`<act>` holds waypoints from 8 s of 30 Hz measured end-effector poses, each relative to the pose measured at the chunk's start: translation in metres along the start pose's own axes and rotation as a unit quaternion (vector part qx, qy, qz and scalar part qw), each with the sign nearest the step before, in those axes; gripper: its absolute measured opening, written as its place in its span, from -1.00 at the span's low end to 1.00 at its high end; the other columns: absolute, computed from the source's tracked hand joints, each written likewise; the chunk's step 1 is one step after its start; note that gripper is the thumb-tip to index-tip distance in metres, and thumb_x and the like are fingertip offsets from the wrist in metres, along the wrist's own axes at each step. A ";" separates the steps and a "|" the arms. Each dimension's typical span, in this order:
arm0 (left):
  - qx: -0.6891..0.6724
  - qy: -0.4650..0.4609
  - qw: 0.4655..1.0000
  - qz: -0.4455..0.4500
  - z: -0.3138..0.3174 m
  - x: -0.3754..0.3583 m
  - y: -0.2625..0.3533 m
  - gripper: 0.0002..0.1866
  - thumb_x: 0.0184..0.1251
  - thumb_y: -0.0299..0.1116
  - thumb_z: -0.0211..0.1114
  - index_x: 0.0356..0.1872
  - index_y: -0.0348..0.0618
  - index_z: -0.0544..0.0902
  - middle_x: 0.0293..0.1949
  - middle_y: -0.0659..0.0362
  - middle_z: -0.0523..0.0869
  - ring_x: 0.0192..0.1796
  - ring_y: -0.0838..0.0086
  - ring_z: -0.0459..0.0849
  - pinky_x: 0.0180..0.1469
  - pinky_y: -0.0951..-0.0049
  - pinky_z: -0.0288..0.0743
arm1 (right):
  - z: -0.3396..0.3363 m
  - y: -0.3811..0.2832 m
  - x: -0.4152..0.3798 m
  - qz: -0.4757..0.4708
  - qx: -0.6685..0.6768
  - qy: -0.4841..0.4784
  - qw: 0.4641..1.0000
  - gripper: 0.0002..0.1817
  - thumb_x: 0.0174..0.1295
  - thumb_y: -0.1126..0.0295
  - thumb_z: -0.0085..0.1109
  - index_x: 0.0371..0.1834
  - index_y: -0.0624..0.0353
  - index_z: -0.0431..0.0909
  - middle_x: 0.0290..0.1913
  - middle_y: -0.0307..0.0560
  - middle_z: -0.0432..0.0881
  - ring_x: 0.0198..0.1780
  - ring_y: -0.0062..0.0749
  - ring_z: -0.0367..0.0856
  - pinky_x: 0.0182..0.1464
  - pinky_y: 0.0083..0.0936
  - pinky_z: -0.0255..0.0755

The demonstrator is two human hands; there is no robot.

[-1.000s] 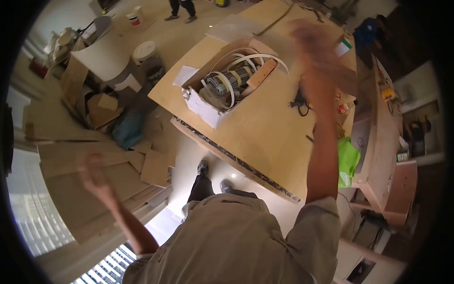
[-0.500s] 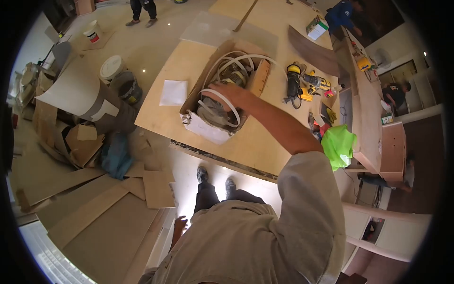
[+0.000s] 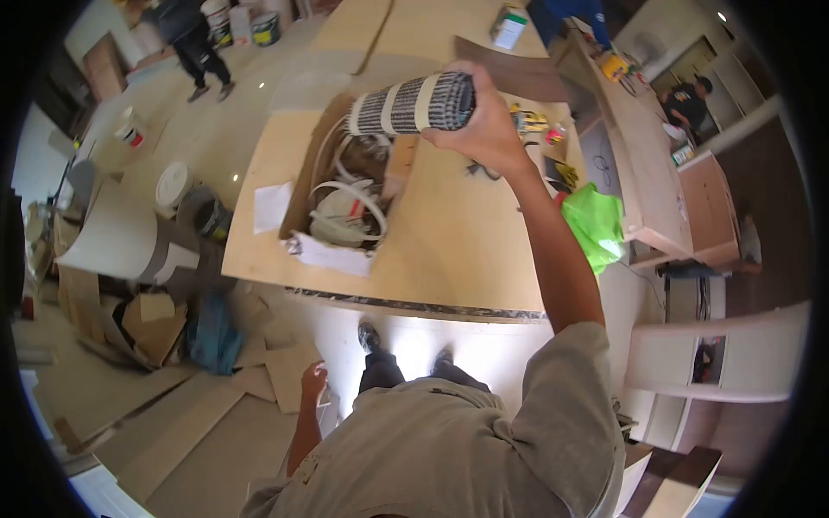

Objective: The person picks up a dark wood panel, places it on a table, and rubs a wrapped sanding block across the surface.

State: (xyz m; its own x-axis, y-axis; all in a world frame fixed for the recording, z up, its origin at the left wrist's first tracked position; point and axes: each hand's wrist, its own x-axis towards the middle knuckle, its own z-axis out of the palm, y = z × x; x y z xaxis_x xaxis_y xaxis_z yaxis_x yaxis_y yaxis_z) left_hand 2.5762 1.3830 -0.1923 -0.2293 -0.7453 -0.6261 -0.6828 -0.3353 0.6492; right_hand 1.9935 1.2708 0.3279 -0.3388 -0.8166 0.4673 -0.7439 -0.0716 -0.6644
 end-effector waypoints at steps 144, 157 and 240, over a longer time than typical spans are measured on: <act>-0.137 0.280 0.950 -0.020 1.005 0.917 1.903 -0.61 0.51 -0.50 0.36 0.31 -0.11 0.73 0.14 -0.04 0.81 0.07 0.14 0.84 -0.01 0.21 0.75 | -0.390 1.627 1.409 -0.233 -0.086 -0.468 0.848 0.08 0.11 0.16 0.57 0.76 -0.50 0.22 0.48 0.16 0.56 0.43 0.17 0.57 0.45 -0.05 0.51; 0.062 0.299 0.930 0.203 0.976 1.150 2.128 -0.52 0.36 -0.53 0.38 0.31 -0.13 0.67 0.27 0.03 0.69 0.38 0.04 0.60 0.50 -0.02 0.40 | -0.292 1.715 1.431 -0.436 -0.071 -0.502 0.744 0.07 0.23 -0.28 0.49 0.79 -0.52 0.13 0.47 0.23 0.47 0.41 0.16 0.56 0.46 0.04 0.38; -0.027 0.501 0.835 -0.227 0.837 1.299 2.101 -0.34 0.59 -0.05 -0.06 0.60 -0.05 0.50 0.39 -0.09 0.62 0.31 -0.19 0.64 0.42 -0.07 0.48 | -0.162 1.732 1.520 0.061 0.019 -0.537 0.841 -0.64 0.08 0.26 0.52 -0.25 0.39 0.73 -0.22 0.26 0.83 -0.11 0.06 0.86 -0.06 -0.10 0.65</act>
State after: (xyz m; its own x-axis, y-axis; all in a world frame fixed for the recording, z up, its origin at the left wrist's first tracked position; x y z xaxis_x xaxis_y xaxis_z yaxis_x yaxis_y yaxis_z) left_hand 0.2636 0.1928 -0.0032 0.7583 -0.6332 -0.1549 -0.5029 -0.7195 0.4789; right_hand 0.0973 -0.0020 -0.0178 0.3186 -0.8647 -0.3883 -0.7158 0.0491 -0.6966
